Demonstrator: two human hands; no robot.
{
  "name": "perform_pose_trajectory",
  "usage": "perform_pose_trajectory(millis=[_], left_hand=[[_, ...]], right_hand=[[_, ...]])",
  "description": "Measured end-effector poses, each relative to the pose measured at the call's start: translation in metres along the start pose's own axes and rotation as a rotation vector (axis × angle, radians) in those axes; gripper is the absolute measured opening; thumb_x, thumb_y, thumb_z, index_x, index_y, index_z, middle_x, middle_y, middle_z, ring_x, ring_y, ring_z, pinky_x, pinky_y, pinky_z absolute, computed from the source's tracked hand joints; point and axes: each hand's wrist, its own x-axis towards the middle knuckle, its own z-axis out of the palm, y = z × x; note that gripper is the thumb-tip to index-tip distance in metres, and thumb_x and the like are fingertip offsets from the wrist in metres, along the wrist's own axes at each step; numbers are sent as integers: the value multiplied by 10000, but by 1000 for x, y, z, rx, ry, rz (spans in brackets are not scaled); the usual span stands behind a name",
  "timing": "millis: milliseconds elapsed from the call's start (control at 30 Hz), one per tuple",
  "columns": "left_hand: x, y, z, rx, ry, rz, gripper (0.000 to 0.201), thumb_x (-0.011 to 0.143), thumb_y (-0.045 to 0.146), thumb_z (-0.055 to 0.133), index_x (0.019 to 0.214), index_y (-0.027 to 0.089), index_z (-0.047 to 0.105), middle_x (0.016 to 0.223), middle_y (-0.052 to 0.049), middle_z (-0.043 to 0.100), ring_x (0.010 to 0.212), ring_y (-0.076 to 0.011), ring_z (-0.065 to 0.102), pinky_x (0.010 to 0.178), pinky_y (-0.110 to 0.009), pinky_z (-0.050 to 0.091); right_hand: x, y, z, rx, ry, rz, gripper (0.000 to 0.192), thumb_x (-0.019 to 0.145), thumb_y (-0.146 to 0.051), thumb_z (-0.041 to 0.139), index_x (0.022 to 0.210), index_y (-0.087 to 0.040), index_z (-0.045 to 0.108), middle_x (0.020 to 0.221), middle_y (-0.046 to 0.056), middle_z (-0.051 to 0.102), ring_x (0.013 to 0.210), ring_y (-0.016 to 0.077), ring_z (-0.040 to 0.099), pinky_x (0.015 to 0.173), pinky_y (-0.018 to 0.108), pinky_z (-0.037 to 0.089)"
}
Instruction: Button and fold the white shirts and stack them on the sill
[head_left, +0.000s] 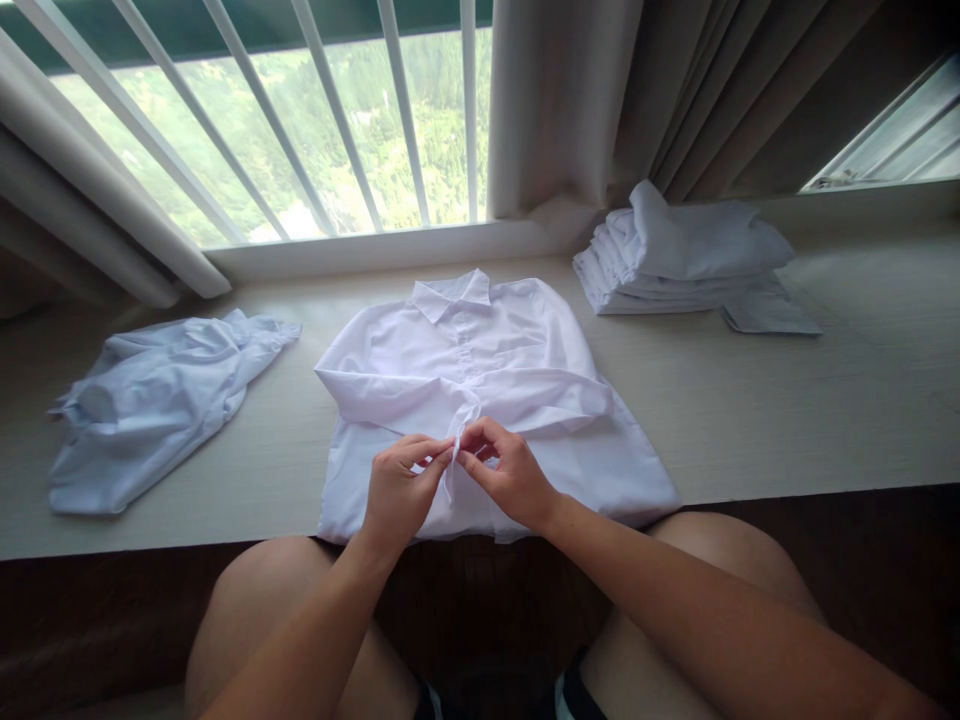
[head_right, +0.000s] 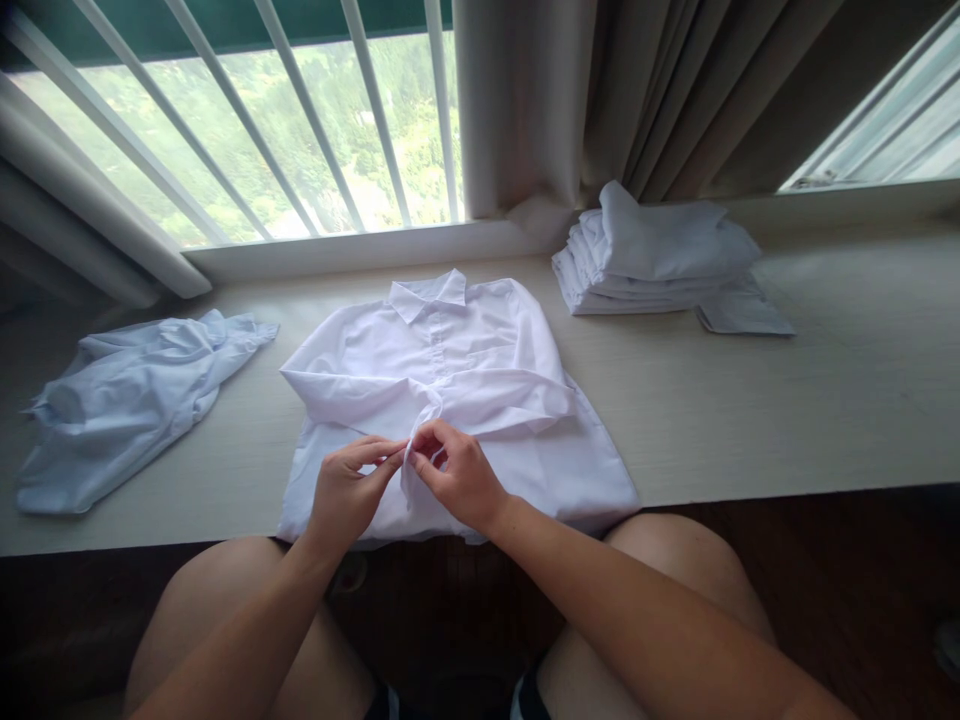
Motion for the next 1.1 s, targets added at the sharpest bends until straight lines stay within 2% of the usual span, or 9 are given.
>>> perform_pose_trajectory(millis=[167,333,600,833,1100], left_hand=[[0,2,-1,-39,-45,-14,173,913,284,656,941,236,820,882,-34,784,807,-190,693,709,-279,525],[-1,6,1,-81,-83,-50,239,933,377,634,912,212,806,871,-44,770,803,-195,682,690,-270,519],[0,3,2,-64,-19,-152,288,912,384,631,733,193,752,725,-18,735,698,-177,653,627,-241,509],[2,0,3,-143,-3,-199,256,911,402,638,857,195,779,764,-28,742,713,-183,664,650,-249,532],[3,-8,8,-289,19,-251,283,891,453,675,893,174,727,799,-35,729,726,-174,664,678,-261,545]], right_hand=[[0,2,0,-9,20,4,93,913,-315,638,927,-225,616,857,2,672,811,167,648,743,297,513],[0,6,0,-46,50,-1,118,916,-342,648,919,-229,613,863,12,681,815,177,656,743,309,524],[-2,4,2,-128,20,-77,66,917,-287,638,928,-243,591,850,9,672,788,174,650,716,309,529],[-1,1,2,-158,30,-127,89,922,-216,611,1002,-250,623,918,17,704,829,177,673,760,315,539],[0,3,0,-154,26,-137,152,926,-202,609,1060,-252,661,975,29,719,858,182,679,759,319,546]])
